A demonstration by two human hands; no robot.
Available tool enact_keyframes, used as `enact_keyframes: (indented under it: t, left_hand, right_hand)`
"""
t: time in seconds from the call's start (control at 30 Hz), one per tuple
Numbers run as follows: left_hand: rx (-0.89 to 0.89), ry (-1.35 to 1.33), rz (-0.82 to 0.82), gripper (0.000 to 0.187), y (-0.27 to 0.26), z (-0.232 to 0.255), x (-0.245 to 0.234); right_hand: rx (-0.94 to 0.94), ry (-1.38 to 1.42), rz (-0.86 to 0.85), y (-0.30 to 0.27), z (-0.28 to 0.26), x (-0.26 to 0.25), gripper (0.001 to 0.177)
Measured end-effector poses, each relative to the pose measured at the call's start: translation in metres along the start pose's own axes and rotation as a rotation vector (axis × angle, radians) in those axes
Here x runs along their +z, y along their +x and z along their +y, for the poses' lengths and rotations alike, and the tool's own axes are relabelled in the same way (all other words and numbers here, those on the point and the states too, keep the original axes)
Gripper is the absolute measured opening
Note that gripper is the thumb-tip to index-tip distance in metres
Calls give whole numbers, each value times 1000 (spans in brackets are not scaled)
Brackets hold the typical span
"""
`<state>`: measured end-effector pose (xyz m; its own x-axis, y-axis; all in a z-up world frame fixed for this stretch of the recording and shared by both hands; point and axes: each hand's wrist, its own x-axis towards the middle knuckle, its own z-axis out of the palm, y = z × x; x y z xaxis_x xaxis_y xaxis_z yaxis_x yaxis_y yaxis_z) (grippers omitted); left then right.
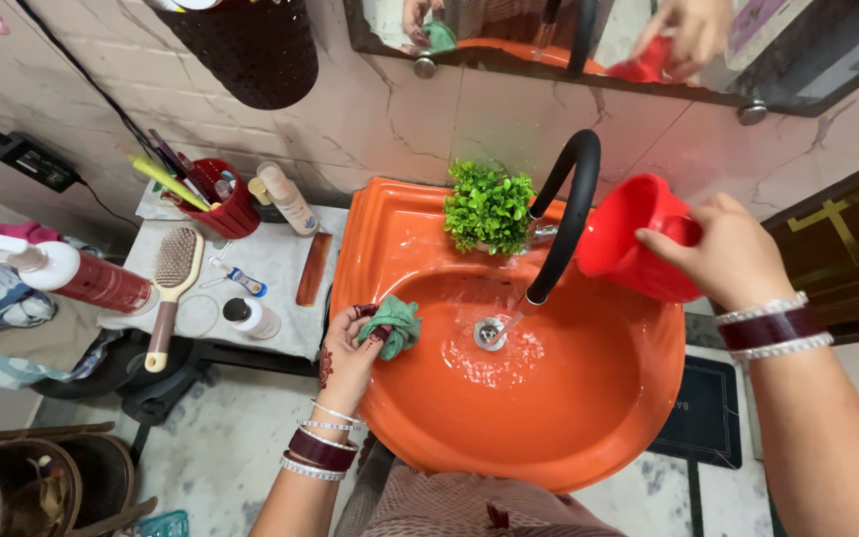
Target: The person uses a green cloth and a red cup to clean an orange bathroom sink. They repeatedly rinse the cloth under running water, wipe the sink basin and faucet, and pour water from the cup into the sink. The person also wipes the mirror above the sink and the surrounding countertop area.
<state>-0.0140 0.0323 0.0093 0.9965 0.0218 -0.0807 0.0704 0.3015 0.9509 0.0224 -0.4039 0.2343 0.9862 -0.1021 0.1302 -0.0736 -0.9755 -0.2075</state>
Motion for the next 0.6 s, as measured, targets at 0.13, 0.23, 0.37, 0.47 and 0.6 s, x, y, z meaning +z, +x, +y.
enact_keyframes:
  t: [0.13,0.23,0.37,0.47,0.6]
  left_hand:
    - [9,11,0,38,-2,5,-2]
    - [2,13,9,37,-4,9,-3]
    - [-1,13,16,36,-6,16,-1]
    - [-5,28,1,38,-9,23,3]
    - [-100,-29,-32,48,-14,23,4]
  right_hand:
    - [51,152,120,-21,38,26,51]
    - [177,419,248,-39,57,56,49]
    - [473,889,298,-57,66,105,41]
    - [458,1289,326,-70,64,144,32]
    - [468,1693,288,-86,56,164,29]
